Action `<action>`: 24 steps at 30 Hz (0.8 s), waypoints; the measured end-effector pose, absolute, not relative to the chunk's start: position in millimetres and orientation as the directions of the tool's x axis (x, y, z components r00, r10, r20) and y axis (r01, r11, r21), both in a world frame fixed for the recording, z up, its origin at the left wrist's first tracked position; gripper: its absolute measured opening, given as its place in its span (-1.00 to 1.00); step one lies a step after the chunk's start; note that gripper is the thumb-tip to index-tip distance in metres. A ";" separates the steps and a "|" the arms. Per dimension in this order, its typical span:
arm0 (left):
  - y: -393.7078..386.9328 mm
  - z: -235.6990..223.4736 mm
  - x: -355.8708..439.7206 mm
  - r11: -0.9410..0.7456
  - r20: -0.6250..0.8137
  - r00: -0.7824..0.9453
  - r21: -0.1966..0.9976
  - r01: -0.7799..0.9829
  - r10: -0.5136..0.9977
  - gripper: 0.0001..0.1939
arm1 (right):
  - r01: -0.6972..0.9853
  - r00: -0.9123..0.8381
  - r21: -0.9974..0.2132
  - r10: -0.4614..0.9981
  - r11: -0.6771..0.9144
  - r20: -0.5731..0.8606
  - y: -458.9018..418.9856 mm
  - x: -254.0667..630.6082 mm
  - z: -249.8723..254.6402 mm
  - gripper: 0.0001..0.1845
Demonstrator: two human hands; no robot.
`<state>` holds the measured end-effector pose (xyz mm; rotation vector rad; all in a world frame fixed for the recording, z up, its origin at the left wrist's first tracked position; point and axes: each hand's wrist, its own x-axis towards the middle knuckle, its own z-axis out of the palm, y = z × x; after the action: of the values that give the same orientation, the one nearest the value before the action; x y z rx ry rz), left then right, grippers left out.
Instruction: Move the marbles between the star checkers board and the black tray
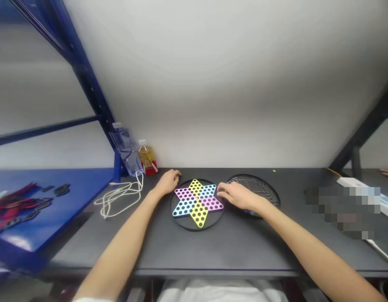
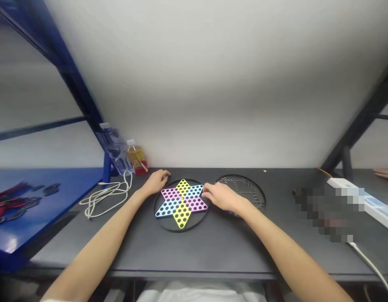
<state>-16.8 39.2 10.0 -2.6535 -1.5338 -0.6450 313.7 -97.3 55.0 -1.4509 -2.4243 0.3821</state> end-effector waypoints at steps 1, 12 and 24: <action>39.3 9.8 -16.8 -0.522 0.353 0.438 0.191 0.831 0.827 -0.70 | 0.817 -0.473 -0.332 0.877 0.471 0.078 -100.3 314.0 57.7 -0.67; 38.4 11.2 -16.4 -0.529 0.360 0.442 0.194 0.826 0.822 -0.71 | 0.816 -0.538 -0.263 0.843 0.514 -0.022 -106.9 308.8 64.3 -0.75; 38.6 10.7 -16.9 -0.531 0.360 0.445 0.187 0.827 0.820 -0.71 | 0.740 -0.616 -0.355 0.788 0.571 -0.017 -106.7 314.3 67.0 -0.76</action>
<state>-16.9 38.6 10.7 -2.6565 -1.5133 -0.6481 314.3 -106.7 67.0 -1.2999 -2.6553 0.4979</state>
